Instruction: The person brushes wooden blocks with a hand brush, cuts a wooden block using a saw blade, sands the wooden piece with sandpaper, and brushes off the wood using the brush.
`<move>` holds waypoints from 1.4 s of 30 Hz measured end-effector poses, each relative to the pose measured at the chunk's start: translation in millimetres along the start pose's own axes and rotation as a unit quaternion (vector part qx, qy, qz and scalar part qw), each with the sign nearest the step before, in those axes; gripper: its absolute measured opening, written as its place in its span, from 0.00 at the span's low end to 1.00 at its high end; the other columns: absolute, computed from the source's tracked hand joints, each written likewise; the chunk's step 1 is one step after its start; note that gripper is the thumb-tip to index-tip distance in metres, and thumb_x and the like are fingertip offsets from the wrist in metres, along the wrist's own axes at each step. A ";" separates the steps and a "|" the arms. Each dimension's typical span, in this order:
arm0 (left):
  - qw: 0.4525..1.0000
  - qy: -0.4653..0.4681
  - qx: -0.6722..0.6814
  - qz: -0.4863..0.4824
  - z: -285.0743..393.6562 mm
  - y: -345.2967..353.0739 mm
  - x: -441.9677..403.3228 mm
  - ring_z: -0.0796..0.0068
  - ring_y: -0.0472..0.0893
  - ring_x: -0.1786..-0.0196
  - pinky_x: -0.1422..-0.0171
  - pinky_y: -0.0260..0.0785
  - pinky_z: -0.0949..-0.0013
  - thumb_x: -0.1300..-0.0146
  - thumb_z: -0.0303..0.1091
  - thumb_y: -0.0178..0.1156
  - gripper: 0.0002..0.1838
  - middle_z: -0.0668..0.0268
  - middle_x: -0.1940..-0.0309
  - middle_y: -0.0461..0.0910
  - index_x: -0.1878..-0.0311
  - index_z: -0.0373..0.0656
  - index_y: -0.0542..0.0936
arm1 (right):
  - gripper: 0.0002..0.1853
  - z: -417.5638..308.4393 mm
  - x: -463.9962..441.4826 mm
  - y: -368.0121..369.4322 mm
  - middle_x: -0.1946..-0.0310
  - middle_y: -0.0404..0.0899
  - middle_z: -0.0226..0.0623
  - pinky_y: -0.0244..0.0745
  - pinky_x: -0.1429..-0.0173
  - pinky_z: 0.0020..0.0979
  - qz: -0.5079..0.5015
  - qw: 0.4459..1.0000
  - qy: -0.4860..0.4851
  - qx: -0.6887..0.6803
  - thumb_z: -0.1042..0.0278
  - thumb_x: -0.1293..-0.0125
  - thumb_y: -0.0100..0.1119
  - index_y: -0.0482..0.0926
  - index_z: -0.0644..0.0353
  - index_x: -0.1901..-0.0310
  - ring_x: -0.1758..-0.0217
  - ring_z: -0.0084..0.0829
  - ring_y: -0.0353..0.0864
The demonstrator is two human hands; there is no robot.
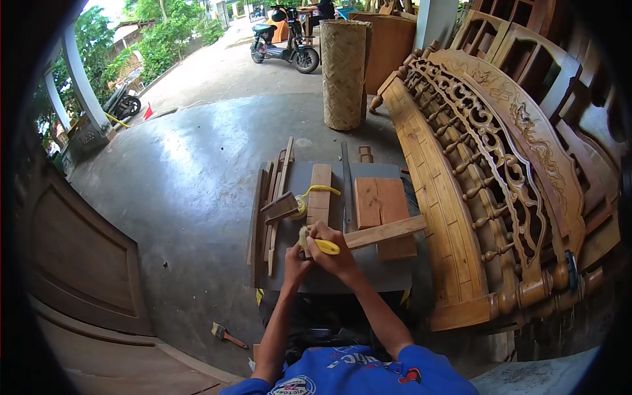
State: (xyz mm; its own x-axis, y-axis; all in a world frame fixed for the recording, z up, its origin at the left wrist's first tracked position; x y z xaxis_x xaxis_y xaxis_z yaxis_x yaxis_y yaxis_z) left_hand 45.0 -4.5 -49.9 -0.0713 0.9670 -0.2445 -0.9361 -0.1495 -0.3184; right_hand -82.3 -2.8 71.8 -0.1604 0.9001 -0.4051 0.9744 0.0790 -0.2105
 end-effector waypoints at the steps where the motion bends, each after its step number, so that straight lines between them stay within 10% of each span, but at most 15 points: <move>1: 1.000 0.007 0.013 0.002 -0.4 0.6 -1.1 0.58 0.74 0.61 0.51 0.65 0.63 0.59 0.31 0.64 0.23 0.57 0.65 0.79 0.54 0.42 0.77 | 0.07 4.8 1.1 4.8 0.77 0.75 0.49 0.70 0.69 0.38 -0.022 0.999 -0.007 0.029 0.72 0.46 0.53 0.68 0.66 0.71 0.71 0.47 0.79; 11: 1.000 0.003 -0.029 -0.006 -3.7 -1.1 2.3 0.59 0.74 0.61 0.54 0.65 0.63 0.59 0.31 0.65 0.20 0.59 0.66 0.79 0.58 0.42 0.77 | 0.09 14.3 0.6 3.7 0.79 0.72 0.48 0.69 0.68 0.34 -0.178 0.983 -0.003 -0.036 0.70 0.47 0.53 0.67 0.66 0.71 0.75 0.40 0.74; 15: 0.998 0.008 -0.060 -0.002 21.9 -1.9 6.6 0.60 0.75 0.57 0.50 0.66 0.64 0.59 0.30 0.66 0.23 0.60 0.64 0.80 0.54 0.45 0.77 | 0.09 18.1 -19.0 -28.1 0.79 0.73 0.42 0.70 0.69 0.32 0.034 0.986 -0.062 0.150 0.69 0.45 0.55 0.67 0.65 0.71 0.74 0.27 0.75; 19: 0.999 0.003 -0.054 -0.005 11.7 -1.8 -0.1 0.59 0.76 0.56 0.50 0.66 0.63 0.57 0.33 0.67 0.24 0.56 0.63 0.79 0.52 0.44 0.76 | 0.08 27.4 2.6 -15.5 0.75 0.76 0.38 0.71 0.65 0.29 -0.147 0.983 0.104 0.040 0.71 0.44 0.56 0.68 0.63 0.72 0.70 0.23 0.74; 23: 0.999 0.003 -0.041 0.011 13.4 0.2 4.5 0.61 0.74 0.57 0.50 0.66 0.64 0.59 0.32 0.68 0.25 0.59 0.63 0.79 0.53 0.45 0.77 | 0.09 32.7 -7.7 -14.4 0.69 0.77 0.37 0.71 0.61 0.27 -0.029 0.992 0.100 -0.064 0.71 0.43 0.56 0.66 0.62 0.73 0.66 0.23 0.74; 29: 0.999 0.004 -0.035 0.012 17.7 -1.3 3.8 0.61 0.74 0.57 0.48 0.66 0.65 0.61 0.31 0.68 0.23 0.63 0.64 0.80 0.56 0.46 0.78 | 0.06 62.0 1.0 -91.8 0.76 0.76 0.44 0.72 0.67 0.35 0.027 0.961 0.207 0.182 0.68 0.42 0.53 0.71 0.61 0.67 0.68 0.30 0.79; 33: 0.999 0.014 -0.041 0.020 17.9 -2.3 3.8 0.62 0.74 0.57 0.50 0.66 0.65 0.61 0.31 0.68 0.23 0.63 0.64 0.80 0.56 0.46 0.78 | 0.06 42.8 1.1 -205.2 0.79 0.74 0.50 0.71 0.70 0.38 0.260 0.885 0.071 0.379 0.71 0.43 0.51 0.73 0.63 0.67 0.75 0.45 0.79; 37: 0.999 0.012 -0.026 0.014 16.9 -0.5 2.6 0.63 0.74 0.58 0.51 0.66 0.65 0.61 0.32 0.69 0.23 0.64 0.64 0.80 0.56 0.48 0.79 | 0.05 42.4 14.8 -215.2 0.76 0.74 0.49 0.70 0.66 0.36 -0.001 0.947 0.079 0.313 0.73 0.46 0.52 0.70 0.65 0.69 0.68 0.38 0.80; 39: 1.000 -0.004 -0.013 0.011 21.2 0.5 2.2 0.63 0.74 0.58 0.51 0.66 0.65 0.61 0.33 0.69 0.23 0.64 0.64 0.80 0.56 0.48 0.79 | 0.04 33.1 10.8 -210.9 0.73 0.77 0.43 0.71 0.61 0.32 -0.017 0.986 0.102 0.128 0.76 0.46 0.55 0.70 0.64 0.71 0.65 0.29 0.79; 42: 0.999 -0.006 -0.026 0.019 22.0 -2.0 4.4 0.64 0.74 0.59 0.51 0.67 0.65 0.62 0.34 0.70 0.24 0.64 0.64 0.80 0.57 0.47 0.79 | 0.05 25.7 8.1 -231.8 0.67 0.78 0.39 0.70 0.55 0.29 0.062 0.932 0.203 0.294 0.77 0.46 0.58 0.70 0.64 0.70 0.59 0.24 0.77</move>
State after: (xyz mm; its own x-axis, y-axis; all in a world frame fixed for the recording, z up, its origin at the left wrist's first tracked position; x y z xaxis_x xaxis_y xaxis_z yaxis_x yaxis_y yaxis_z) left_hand 39.0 4.6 -30.2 -0.1115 0.9629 -0.2457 -0.9138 -0.1965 -0.3556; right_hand -313.6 -24.9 94.4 0.1370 0.9840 -0.1139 0.7082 -0.1777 -0.6833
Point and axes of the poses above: each hand's wrist, its own x-axis away from the middle knuckle, its own y-axis out of the palm, z = x × y, the point moved 4 cm from there along -x, towards the middle knuckle
